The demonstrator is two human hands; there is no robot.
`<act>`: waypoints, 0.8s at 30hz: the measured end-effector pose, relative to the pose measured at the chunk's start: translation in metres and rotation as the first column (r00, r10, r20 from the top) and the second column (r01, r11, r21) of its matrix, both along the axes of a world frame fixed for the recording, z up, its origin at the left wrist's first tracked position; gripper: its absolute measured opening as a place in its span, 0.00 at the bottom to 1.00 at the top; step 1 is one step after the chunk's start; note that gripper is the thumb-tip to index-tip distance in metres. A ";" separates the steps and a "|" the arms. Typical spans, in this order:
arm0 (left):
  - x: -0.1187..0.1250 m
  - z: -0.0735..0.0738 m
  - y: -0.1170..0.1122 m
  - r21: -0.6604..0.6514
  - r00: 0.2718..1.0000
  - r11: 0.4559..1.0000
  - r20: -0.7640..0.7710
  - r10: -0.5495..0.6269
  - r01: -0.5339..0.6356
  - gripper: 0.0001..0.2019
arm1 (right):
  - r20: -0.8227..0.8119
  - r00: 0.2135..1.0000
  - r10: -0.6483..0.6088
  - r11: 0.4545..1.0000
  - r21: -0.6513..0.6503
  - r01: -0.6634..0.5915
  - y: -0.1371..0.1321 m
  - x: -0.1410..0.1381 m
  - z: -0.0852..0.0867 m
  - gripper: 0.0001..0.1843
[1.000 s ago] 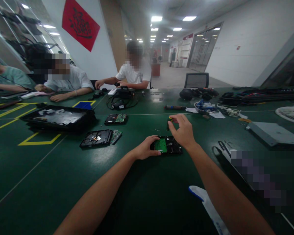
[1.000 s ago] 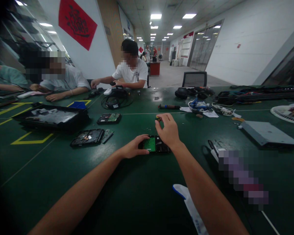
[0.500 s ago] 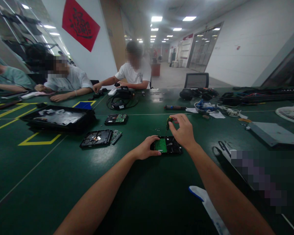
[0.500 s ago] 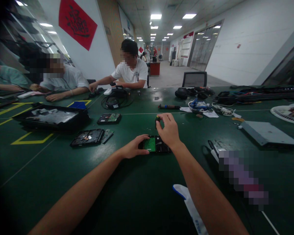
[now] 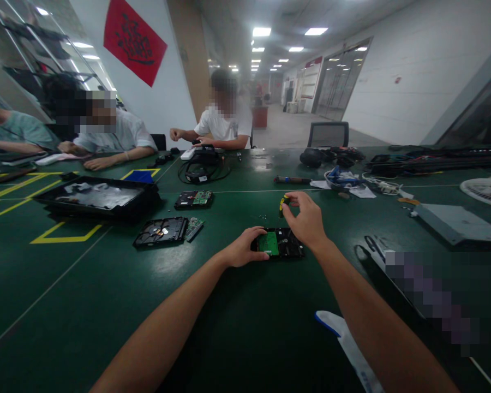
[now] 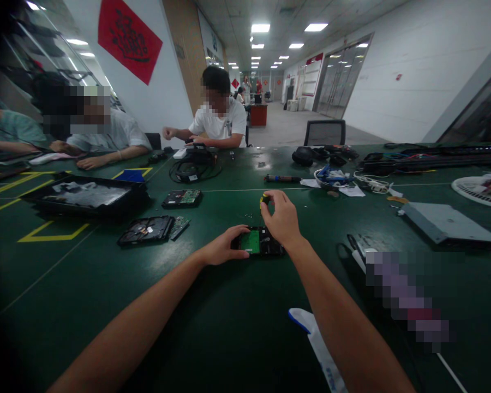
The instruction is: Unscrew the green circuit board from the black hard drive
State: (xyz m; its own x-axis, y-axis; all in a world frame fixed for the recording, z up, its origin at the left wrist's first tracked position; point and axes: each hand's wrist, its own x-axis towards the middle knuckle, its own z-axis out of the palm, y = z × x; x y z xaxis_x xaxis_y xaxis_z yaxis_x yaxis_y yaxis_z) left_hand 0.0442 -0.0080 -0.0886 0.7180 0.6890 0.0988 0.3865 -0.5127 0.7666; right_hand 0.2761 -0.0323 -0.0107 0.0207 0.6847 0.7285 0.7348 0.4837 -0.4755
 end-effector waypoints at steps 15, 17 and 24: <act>0.000 -0.002 0.001 0.027 1.000 1.000 -0.001 -0.005 0.005 0.41 | 0.023 0.999 0.037 0.999 -0.010 -0.037 -0.001 0.000 0.001 0.12; 0.000 -0.002 0.001 0.022 1.000 1.000 -0.002 -0.006 0.006 0.41 | 0.037 0.999 0.027 1.000 0.008 -0.027 -0.002 -0.001 0.002 0.12; 0.000 -0.002 0.001 0.039 1.000 0.999 -0.009 -0.019 0.020 0.41 | -0.023 1.000 0.012 1.000 0.002 -0.012 0.002 0.001 -0.001 0.11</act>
State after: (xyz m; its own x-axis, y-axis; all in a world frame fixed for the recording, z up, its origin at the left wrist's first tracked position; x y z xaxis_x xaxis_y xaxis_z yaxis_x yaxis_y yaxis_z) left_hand 0.0438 -0.0069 -0.0905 0.7322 0.6705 0.1196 0.3823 -0.5500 0.7425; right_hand 0.2771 -0.0303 -0.0117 0.0292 0.6835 0.7294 0.7177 0.4935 -0.4912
